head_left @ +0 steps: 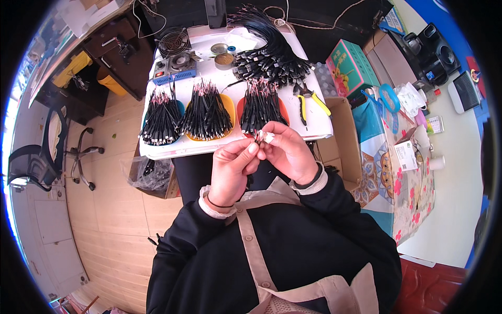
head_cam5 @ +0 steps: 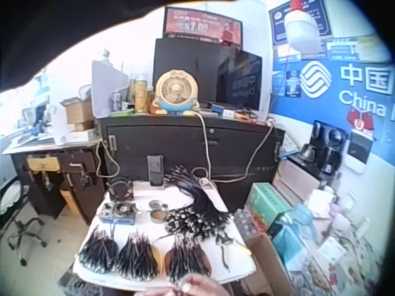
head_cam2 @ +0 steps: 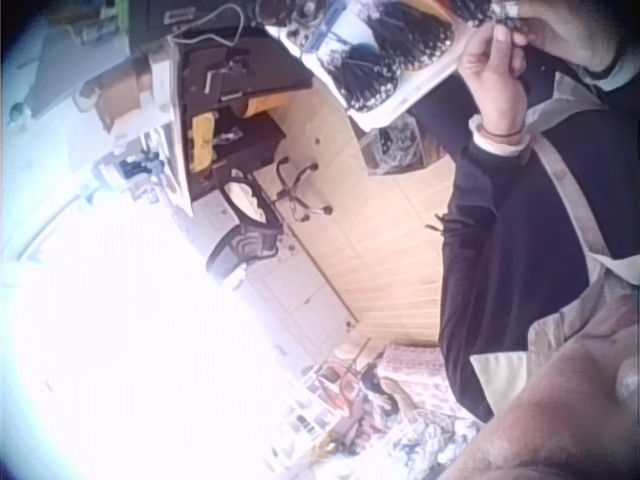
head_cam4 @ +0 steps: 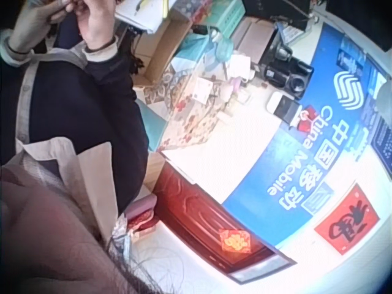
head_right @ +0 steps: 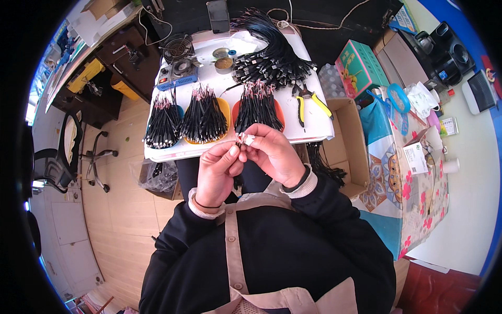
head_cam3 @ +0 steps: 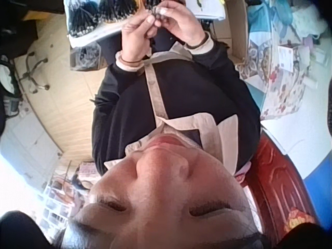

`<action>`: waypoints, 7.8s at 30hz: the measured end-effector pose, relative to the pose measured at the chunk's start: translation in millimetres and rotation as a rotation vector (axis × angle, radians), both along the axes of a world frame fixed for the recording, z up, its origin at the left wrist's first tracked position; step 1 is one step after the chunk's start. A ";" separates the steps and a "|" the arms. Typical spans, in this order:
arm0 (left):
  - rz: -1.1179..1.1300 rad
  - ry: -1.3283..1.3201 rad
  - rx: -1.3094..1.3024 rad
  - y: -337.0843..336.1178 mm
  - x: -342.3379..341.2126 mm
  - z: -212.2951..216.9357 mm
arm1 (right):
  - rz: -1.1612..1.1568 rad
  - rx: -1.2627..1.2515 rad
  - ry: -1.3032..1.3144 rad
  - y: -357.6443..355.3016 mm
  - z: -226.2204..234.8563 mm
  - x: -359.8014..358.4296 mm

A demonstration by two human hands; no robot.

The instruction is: The person repeatedly picks black wire-like components from a tray, manipulates the ends with both hands, and places them back into the tray. The process is continuous and repetitive throughout the clip.

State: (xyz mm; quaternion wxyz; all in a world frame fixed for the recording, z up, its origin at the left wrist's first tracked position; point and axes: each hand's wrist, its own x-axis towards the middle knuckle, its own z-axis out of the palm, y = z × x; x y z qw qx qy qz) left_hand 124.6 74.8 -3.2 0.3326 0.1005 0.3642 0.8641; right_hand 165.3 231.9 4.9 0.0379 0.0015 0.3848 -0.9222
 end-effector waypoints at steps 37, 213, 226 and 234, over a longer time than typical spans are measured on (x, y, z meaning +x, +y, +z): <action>-0.073 0.125 -0.184 -8.9 -41.6 -11.8 | -0.533 2.057 -0.256 280.2 -68.4 -321.5; -0.208 0.278 -0.197 -59.0 -7.4 -4.2 | 0.029 1.405 0.648 -3.5 29.5 7.2; -0.217 0.063 0.181 -63.3 -0.5 -9.6 | -0.168 1.269 0.757 -6.7 32.8 14.3; -0.196 0.426 -0.113 -67.2 -4.0 8.0 | 0.053 1.059 0.612 -12.9 26.9 13.0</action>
